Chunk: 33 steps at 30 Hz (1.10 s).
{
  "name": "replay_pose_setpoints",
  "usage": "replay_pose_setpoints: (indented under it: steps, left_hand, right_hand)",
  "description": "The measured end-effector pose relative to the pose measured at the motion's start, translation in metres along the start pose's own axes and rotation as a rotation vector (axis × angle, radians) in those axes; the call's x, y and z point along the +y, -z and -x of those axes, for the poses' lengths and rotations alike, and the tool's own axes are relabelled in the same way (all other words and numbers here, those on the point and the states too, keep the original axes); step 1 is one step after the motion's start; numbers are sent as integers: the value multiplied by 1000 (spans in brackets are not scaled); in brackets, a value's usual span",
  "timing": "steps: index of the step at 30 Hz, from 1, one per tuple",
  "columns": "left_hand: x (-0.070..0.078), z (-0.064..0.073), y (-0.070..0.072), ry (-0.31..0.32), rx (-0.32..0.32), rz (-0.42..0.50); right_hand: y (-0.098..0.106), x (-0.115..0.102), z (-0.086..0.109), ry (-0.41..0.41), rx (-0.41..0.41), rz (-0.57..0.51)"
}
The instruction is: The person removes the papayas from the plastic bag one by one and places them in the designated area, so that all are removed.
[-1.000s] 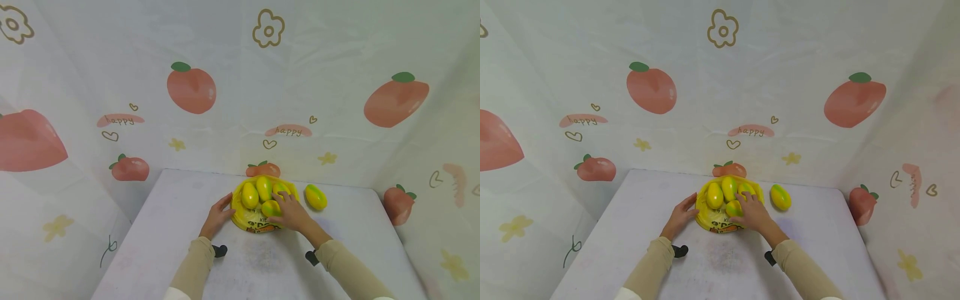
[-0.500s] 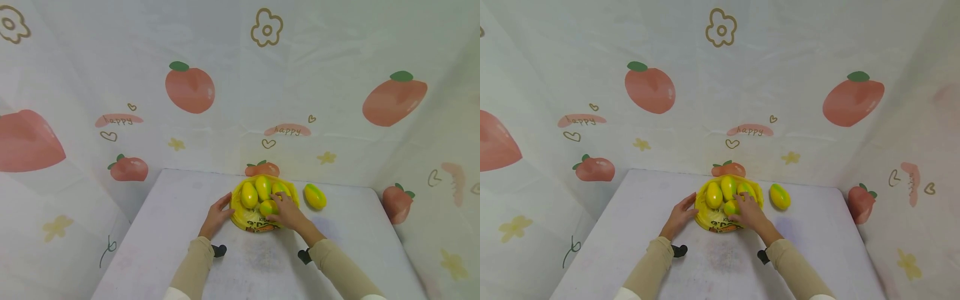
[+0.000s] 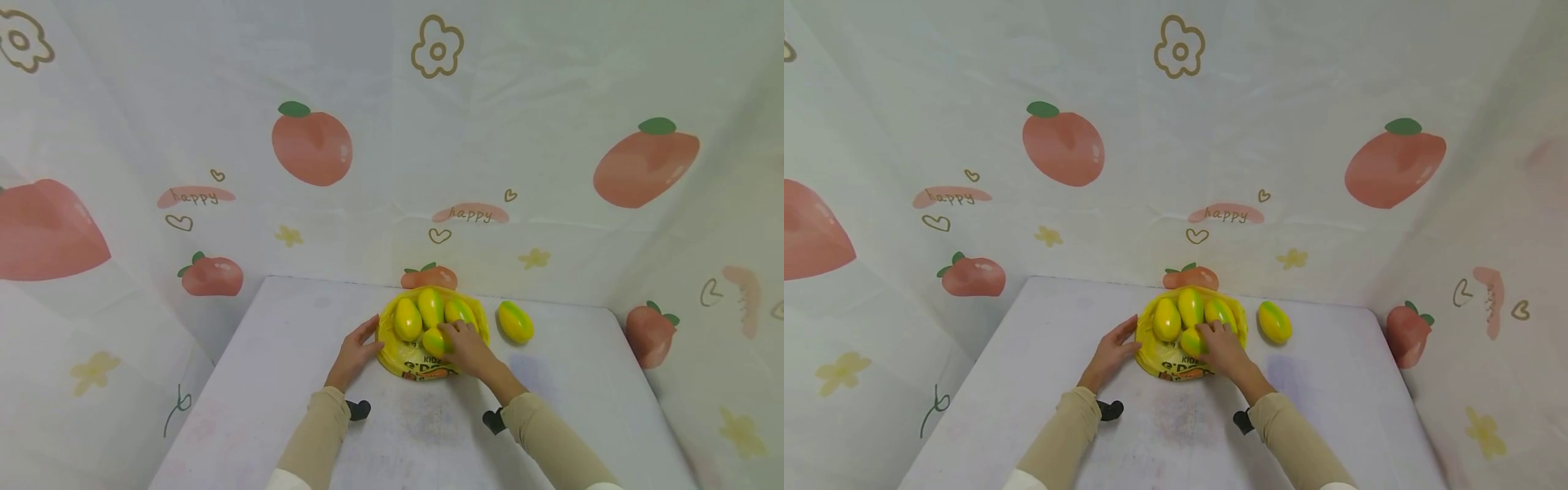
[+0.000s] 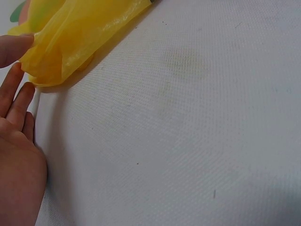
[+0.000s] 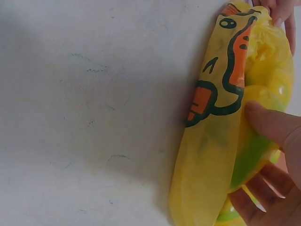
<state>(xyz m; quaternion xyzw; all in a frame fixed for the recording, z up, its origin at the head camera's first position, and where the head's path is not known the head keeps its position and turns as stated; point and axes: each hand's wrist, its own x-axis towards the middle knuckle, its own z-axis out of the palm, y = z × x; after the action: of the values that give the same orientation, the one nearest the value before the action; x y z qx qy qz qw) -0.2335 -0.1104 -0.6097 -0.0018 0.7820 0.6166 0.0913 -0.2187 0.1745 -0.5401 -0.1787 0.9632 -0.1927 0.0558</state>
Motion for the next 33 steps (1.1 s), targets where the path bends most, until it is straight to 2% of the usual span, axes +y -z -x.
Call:
replay_pose_setpoints:
  steps: [20,25,33]
  left_hand:
    - [4,5,0,5,-6,8]
    - [5,6,0,20,-2,22]
    - [6,5,0,7,2,18]
  right_hand:
    - [10,-6,3,75,48,-24]
    - [19,-11,4,71,58,-67]
    - [30,-15,5,50,92,-114]
